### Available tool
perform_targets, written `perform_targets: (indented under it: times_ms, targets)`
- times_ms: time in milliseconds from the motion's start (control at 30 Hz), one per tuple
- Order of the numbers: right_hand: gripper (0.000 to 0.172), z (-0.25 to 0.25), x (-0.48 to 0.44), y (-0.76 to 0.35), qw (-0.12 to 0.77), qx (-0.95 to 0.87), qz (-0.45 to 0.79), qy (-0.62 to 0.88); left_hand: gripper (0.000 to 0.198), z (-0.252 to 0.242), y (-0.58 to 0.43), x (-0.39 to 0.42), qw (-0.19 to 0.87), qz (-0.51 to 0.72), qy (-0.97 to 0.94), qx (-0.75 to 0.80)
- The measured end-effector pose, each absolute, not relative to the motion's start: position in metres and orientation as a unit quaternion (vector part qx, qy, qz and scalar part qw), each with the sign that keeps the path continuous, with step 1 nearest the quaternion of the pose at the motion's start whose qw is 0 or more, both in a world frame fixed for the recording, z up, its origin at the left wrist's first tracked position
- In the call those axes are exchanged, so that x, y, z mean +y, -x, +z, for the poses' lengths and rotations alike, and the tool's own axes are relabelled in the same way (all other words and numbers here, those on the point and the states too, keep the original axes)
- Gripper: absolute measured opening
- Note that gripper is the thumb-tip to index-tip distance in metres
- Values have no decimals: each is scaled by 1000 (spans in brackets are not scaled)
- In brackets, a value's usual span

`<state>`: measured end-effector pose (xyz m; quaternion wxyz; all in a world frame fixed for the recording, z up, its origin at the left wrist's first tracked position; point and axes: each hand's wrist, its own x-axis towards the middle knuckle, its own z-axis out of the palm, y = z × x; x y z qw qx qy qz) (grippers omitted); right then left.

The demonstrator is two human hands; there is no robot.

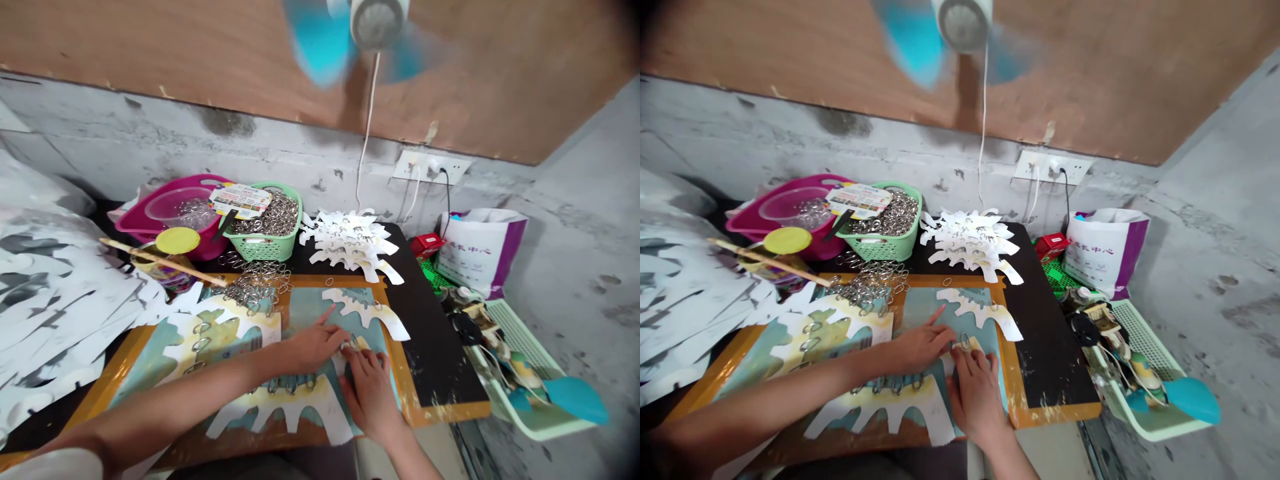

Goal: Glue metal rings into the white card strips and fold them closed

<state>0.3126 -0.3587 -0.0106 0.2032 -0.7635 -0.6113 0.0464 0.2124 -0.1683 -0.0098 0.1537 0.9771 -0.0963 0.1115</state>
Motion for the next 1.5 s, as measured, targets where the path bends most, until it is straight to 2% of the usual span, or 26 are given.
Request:
perform_targets:
  times_ms: [167,400,633,900,1200,1367,1500]
  targets:
    - [42,-7,-350,-319,190,-624,52,757,26,-18,-198,-180,114,139,-983,-47]
    - [30,8,-325,-330,137,-659,68,736,16,-21,-197,-179,154,173,-973,-18]
    - [42,-6,-328,-316,136,-629,16,765,16,-18,-195,-182,153,171,-973,7]
    - [34,-17,-328,-302,135,-585,-37,799,17,-19,-195,-182,141,148,-979,15]
    - [34,-20,-330,-299,148,-559,-52,814,18,-10,-193,-175,108,126,-986,-19]
    - [39,-12,-346,-308,197,-575,11,794,19,1,-189,-170,125,110,-983,-73]
    - [28,-5,-359,-310,180,-609,17,772,14,0,-189,-168,130,119,-979,-100]
